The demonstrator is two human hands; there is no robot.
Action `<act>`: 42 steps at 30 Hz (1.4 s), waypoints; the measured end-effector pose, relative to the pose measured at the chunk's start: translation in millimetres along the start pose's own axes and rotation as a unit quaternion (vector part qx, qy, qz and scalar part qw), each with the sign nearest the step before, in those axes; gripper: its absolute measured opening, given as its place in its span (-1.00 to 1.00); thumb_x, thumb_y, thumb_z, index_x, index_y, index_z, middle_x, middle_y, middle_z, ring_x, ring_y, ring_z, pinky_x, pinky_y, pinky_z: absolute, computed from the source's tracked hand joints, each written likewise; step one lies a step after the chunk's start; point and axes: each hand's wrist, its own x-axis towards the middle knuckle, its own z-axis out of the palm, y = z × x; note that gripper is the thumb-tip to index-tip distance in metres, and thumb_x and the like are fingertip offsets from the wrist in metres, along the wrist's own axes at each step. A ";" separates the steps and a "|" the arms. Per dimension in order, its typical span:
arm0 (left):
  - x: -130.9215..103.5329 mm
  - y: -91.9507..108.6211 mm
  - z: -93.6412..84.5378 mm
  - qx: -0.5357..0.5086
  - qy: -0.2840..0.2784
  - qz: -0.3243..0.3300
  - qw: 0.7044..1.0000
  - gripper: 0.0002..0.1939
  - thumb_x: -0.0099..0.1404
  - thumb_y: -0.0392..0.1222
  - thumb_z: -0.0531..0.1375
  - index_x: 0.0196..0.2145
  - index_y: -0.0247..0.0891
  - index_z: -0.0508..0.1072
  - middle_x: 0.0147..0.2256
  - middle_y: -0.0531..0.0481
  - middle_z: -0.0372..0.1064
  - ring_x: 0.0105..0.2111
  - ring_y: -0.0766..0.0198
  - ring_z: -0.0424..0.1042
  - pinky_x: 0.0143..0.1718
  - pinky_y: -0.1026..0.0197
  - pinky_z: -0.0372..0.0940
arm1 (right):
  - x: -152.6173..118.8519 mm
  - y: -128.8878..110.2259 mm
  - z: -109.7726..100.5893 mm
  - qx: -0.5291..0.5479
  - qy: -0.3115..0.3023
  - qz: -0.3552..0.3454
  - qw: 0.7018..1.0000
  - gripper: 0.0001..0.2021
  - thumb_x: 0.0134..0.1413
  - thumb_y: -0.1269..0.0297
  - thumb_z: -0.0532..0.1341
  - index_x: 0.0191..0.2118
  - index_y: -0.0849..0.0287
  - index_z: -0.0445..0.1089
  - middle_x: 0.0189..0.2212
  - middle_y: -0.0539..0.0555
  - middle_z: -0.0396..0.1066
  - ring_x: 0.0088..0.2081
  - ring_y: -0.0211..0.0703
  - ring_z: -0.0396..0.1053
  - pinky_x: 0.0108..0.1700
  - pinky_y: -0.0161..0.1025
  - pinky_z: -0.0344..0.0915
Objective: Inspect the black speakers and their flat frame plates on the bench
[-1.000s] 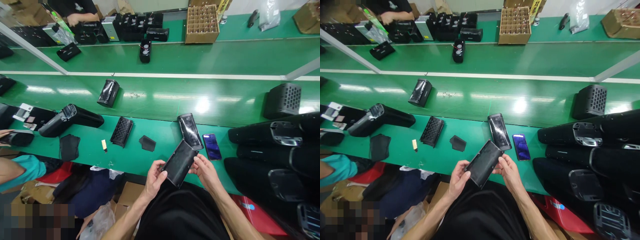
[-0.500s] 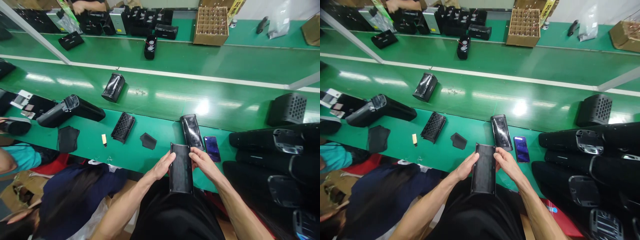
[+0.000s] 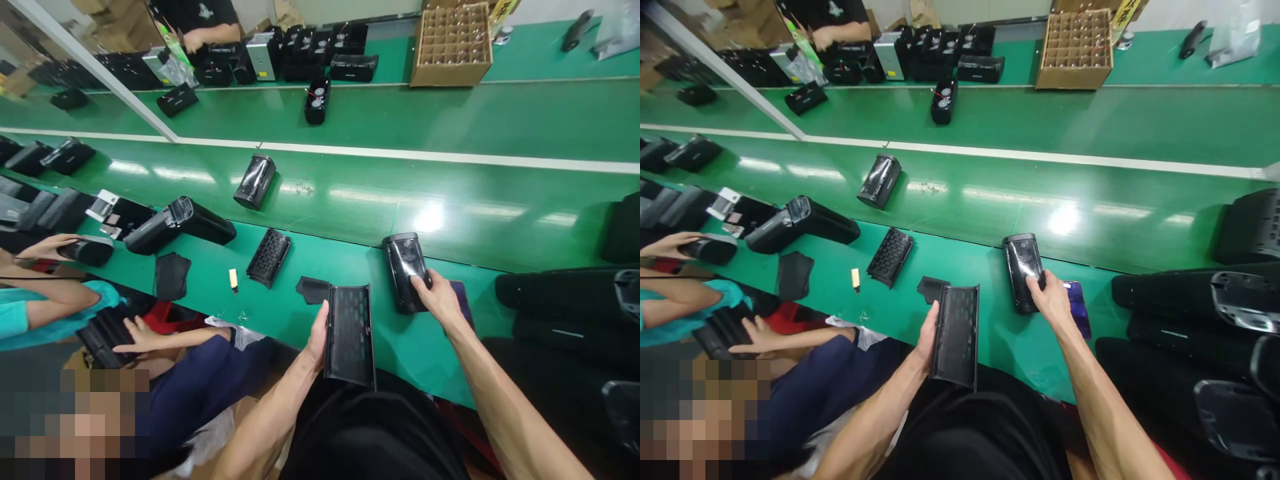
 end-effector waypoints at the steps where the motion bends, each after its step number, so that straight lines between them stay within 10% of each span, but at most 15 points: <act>1: -1.9 0.4 -1.2 -0.007 -0.003 -0.001 1.000 -0.04 0.24 0.60 0.02 -0.01 -0.44 0.58 -0.20 -0.36 0.61 -0.11 -0.19 0.58 -0.08 -0.06 0.45 | 3.0 -1.1 6.3 0.003 -0.002 0.006 1.000 -0.33 0.15 -0.11 0.18 0.18 0.36 0.42 0.00 0.48 0.50 0.07 0.40 0.43 0.09 0.20 0.32; 13: 5.7 4.1 -21.3 -0.080 -0.056 0.046 0.994 0.07 0.25 0.64 -0.13 0.06 -0.45 0.53 -0.07 -0.40 0.56 -0.22 -0.12 0.57 -0.17 -0.11 0.45 | 19.5 -13.0 43.5 0.159 -0.100 0.008 0.982 -0.01 -0.29 -0.24 0.47 0.24 0.26 0.31 -0.13 0.23 0.49 -0.16 0.15 0.47 -0.03 0.06 0.38; 18: 11.5 2.6 -40.2 -0.116 -0.065 0.065 0.989 -0.01 0.32 0.57 -0.09 0.05 -0.47 0.54 -0.06 -0.40 0.56 -0.17 -0.13 0.57 -0.09 -0.16 0.43 | 6.4 -44.7 67.2 0.225 -0.126 0.019 0.966 0.04 -0.34 -0.20 0.52 0.28 0.16 0.25 0.14 0.29 0.46 0.17 0.27 0.41 0.20 0.10 0.32; 29: 40.8 -1.1 -27.6 -0.161 -0.075 0.147 0.973 -0.07 0.30 0.56 0.04 0.10 -0.42 0.51 -0.18 -0.30 0.59 -0.14 -0.09 0.58 0.03 -0.24 0.40 | -62.0 -63.7 -22.8 0.426 -0.268 0.177 0.846 -0.36 0.06 -0.16 0.39 0.20 -0.03 0.36 -0.08 0.17 0.65 -0.20 0.24 0.64 -0.21 0.08 0.57; 36: 66.7 -15.4 4.4 -0.108 -0.103 0.128 0.980 -0.04 0.19 0.54 0.21 0.06 -0.52 0.56 -0.03 -0.42 0.59 0.16 -0.30 0.45 0.32 -0.22 0.16 | -91.7 -99.5 -37.4 0.193 -0.191 -0.009 0.962 0.11 0.01 -0.24 0.38 0.54 -0.01 -0.15 0.42 0.20 0.19 0.30 0.30 0.32 0.27 0.16 0.30; 42: 71.9 -18.3 23.3 -0.065 -0.117 0.151 0.979 -0.05 0.05 0.52 0.34 0.03 -0.46 0.60 0.00 -0.40 0.58 0.20 -0.31 0.42 0.34 -0.21 0.16 | -91.0 -108.8 -30.7 0.041 -0.170 -0.078 0.982 0.13 0.06 -0.27 0.27 0.56 0.14 -0.24 0.43 0.34 0.08 0.32 0.36 0.26 0.25 0.18 0.29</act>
